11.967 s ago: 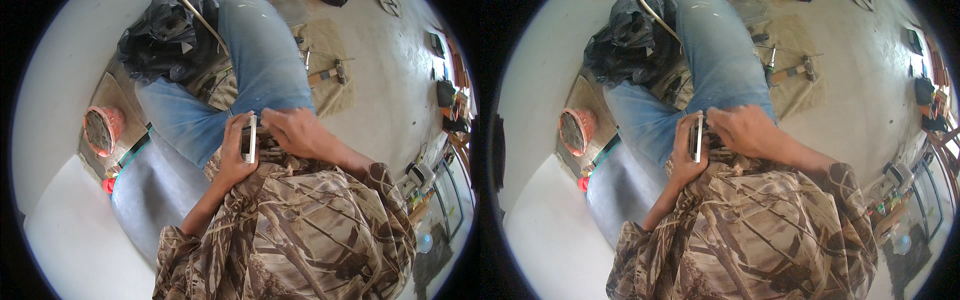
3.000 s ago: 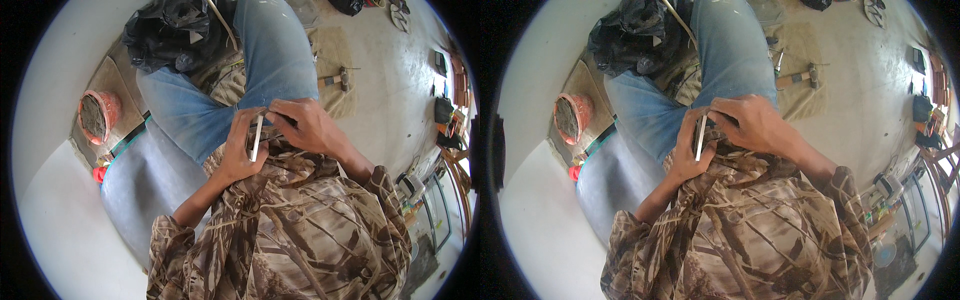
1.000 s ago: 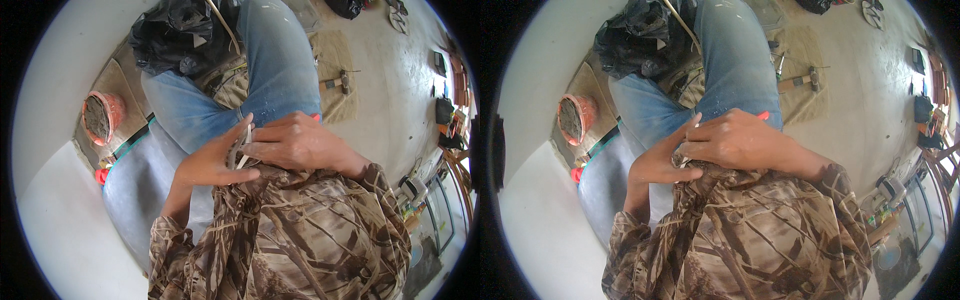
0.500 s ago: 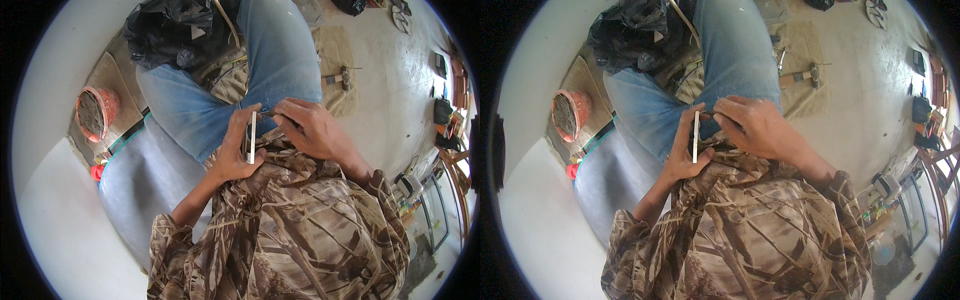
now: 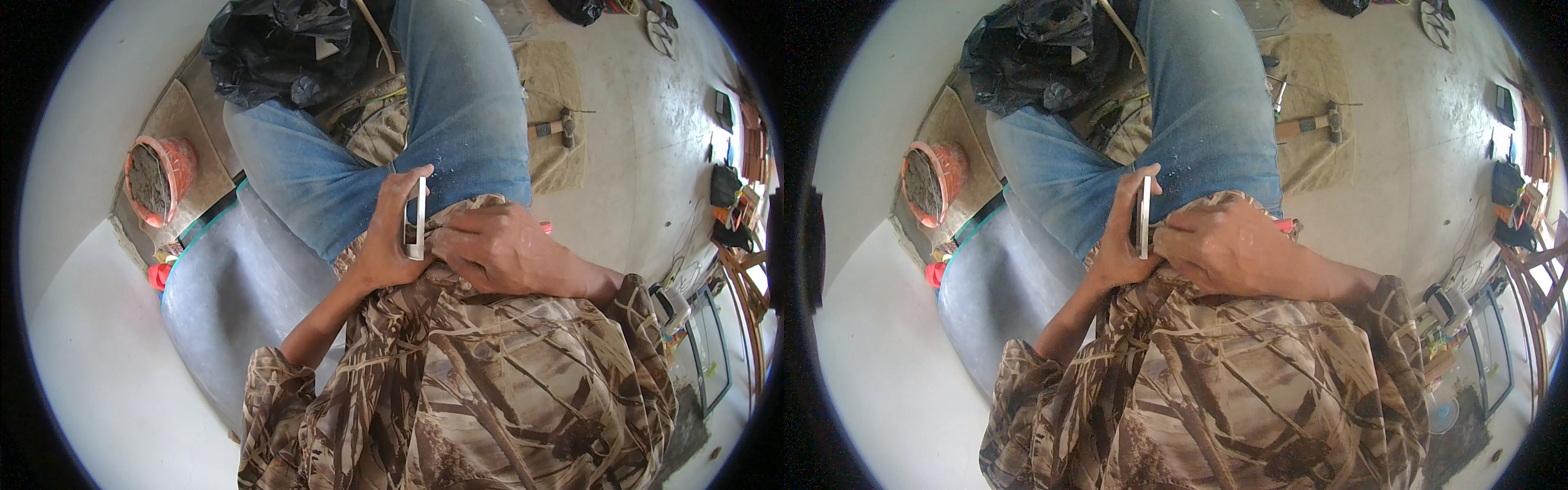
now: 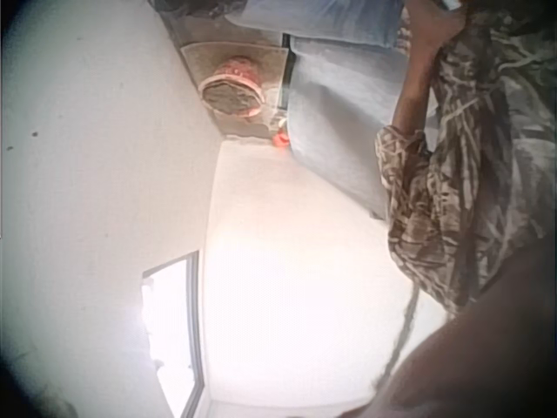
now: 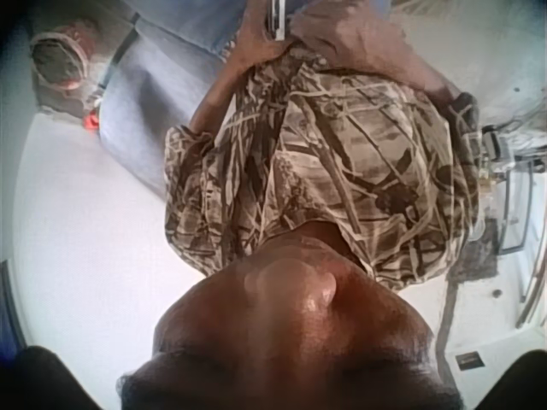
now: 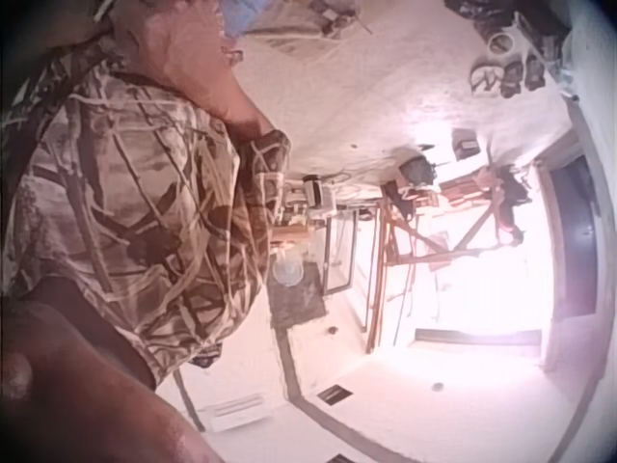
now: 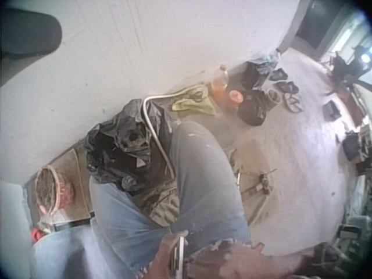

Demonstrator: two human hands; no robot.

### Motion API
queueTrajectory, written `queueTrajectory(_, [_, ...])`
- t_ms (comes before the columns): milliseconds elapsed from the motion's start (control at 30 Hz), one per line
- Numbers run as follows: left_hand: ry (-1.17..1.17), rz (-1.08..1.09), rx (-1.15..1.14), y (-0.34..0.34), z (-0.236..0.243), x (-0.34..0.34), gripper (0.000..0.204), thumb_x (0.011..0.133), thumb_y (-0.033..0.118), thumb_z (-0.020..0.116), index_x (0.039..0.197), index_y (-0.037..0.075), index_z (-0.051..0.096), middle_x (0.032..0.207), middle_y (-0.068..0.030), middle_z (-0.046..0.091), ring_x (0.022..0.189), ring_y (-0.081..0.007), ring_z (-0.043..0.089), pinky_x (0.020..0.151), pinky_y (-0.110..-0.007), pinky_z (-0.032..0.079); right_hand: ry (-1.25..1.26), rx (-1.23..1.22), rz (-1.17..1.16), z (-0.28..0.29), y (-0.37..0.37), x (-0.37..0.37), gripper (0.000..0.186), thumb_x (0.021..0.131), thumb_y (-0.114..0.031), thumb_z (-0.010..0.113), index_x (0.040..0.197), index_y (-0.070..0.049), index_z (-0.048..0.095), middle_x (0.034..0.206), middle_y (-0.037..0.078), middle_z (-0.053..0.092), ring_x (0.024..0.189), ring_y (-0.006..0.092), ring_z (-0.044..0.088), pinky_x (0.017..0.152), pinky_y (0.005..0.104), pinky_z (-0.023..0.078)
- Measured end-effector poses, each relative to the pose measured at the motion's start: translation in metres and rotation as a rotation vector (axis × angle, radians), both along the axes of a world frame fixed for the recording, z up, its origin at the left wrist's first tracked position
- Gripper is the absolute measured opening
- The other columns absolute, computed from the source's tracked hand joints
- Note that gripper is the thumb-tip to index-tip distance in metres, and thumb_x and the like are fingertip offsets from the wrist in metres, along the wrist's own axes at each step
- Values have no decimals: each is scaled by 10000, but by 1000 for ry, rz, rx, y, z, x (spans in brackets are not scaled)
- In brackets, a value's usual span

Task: The person prepares and fits an outlet cover onto a wall-mounted socket by hand and then applies cement to the edges of the outlet assembly.

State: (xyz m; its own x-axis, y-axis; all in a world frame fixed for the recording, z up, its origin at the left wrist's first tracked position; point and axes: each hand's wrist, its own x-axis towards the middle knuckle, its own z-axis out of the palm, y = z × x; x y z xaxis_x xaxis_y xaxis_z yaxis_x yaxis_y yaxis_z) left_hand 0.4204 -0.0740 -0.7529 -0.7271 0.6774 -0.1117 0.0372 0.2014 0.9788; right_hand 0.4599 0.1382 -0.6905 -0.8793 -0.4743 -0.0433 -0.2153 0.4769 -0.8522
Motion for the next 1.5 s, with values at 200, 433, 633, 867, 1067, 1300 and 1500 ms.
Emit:
queueTrajectory(200, [14,32,-2,1,-4,2,875,649,56,689,1472,34,392,1263,-194,508,1112,-356,494,1028,-440,387,56,105,-203,-20,5,-22,131,820,-130,694,897,-75,603,799,85,601,723,299,663,592,440,522])
queueTrajectory(433, [-12,35,-1,2,-2,1,880,643,43,683,1474,35,396,1247,-188,504,1106,-348,496,1025,-434,392,-61,-52,68,10,3,-3,114,834,-108,676,926,-64,626,798,94,599,709,313,657,582,438,518])
queueTrajectory(633, [43,29,8,4,-2,-1,893,632,26,688,1476,47,397,1172,-166,499,1069,-327,499,1002,-419,398,18,68,-102,-18,5,-15,120,844,-125,670,918,-61,600,816,99,609,719,323,658,585,447,516])
queueTrajectory(867, [35,45,4,3,-5,3,888,650,57,725,1473,41,393,1142,-173,494,1042,-325,500,978,-402,399,-23,82,-4,-9,10,-12,139,839,-132,679,946,-75,609,816,84,610,713,309,659,577,450,519])
queueTrajectory(1067, [20,37,21,2,-5,2,875,657,59,717,1469,42,394,1137,-173,491,1037,-328,499,970,-408,401,-27,1,107,-5,7,-1,153,828,-128,677,958,-82,611,817,85,598,739,297,666,568,443,520])
queueTrajectory(1300, [31,28,6,1,-6,1,876,672,40,678,1490,36,363,1159,-160,477,1065,-308,485,1005,-405,380,-33,94,-25,-11,10,-8,151,823,-143,675,931,-93,583,800,80,578,745,299,657,615,446,522])
queueTrajectory(1500, [-12,85,-9,2,16,-10,839,742,154,685,1492,-6,347,1160,-182,471,1080,-298,488,1011,-424,383,-75,-387,-25,-12,16,-1,164,933,-154,639,1030,-22,644,767,128,601,660,309,625,611,404,521])
